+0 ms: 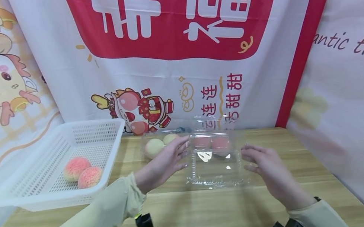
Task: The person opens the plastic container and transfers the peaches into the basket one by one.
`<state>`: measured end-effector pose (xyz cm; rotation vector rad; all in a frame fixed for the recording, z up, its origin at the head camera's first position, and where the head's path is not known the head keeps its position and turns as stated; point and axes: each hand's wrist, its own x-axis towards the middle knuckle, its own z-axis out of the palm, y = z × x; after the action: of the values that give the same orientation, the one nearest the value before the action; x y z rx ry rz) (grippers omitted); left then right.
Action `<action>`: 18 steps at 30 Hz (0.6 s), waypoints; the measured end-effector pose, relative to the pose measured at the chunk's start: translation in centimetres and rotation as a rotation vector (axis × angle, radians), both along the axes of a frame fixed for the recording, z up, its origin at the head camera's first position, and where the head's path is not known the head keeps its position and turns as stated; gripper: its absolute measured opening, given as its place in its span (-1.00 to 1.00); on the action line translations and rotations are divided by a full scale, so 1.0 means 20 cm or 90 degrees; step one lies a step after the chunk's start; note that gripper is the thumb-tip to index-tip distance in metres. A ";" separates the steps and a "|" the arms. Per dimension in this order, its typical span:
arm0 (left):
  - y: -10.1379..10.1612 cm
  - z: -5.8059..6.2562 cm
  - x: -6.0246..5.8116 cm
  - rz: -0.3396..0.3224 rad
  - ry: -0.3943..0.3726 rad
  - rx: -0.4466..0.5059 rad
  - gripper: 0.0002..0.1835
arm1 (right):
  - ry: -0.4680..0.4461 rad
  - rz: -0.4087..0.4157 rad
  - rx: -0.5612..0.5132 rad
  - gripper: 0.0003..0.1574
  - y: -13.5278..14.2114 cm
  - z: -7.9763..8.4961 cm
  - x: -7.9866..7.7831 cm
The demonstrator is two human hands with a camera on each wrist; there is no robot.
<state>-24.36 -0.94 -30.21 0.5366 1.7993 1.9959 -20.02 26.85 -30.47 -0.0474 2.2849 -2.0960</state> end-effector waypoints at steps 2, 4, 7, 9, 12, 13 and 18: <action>0.05 0.01 -0.06 -0.011 -0.002 0.006 -0.31 | -0.007 -0.010 0.011 -0.28 0.04 0.01 -0.03; 0.10 0.01 -0.11 -0.015 -0.002 0.008 -0.27 | -0.013 -0.020 0.024 -0.32 0.07 0.01 -0.06; 0.19 0.00 -0.17 -0.012 0.009 -0.007 -0.27 | -0.017 -0.033 0.024 -0.49 0.12 0.00 -0.12; 0.25 0.00 -0.21 -0.009 0.028 -0.023 -0.32 | -0.016 -0.044 0.011 -0.67 0.17 -0.01 -0.15; 0.35 -0.03 -0.25 0.005 0.056 -0.045 -0.32 | -0.012 -0.060 -0.022 -0.88 0.23 -0.02 -0.18; 0.38 -0.04 -0.26 0.016 0.067 -0.048 -0.32 | -0.010 -0.065 -0.028 -0.86 0.25 -0.02 -0.18; 0.54 -0.11 -0.30 0.107 0.083 -0.040 -0.29 | 0.001 -0.096 -0.029 -0.89 0.35 -0.04 -0.23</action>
<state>-30.28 9.82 -32.36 0.5224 2.0392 2.0472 -24.57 33.76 -31.27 0.1259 2.3088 -2.2185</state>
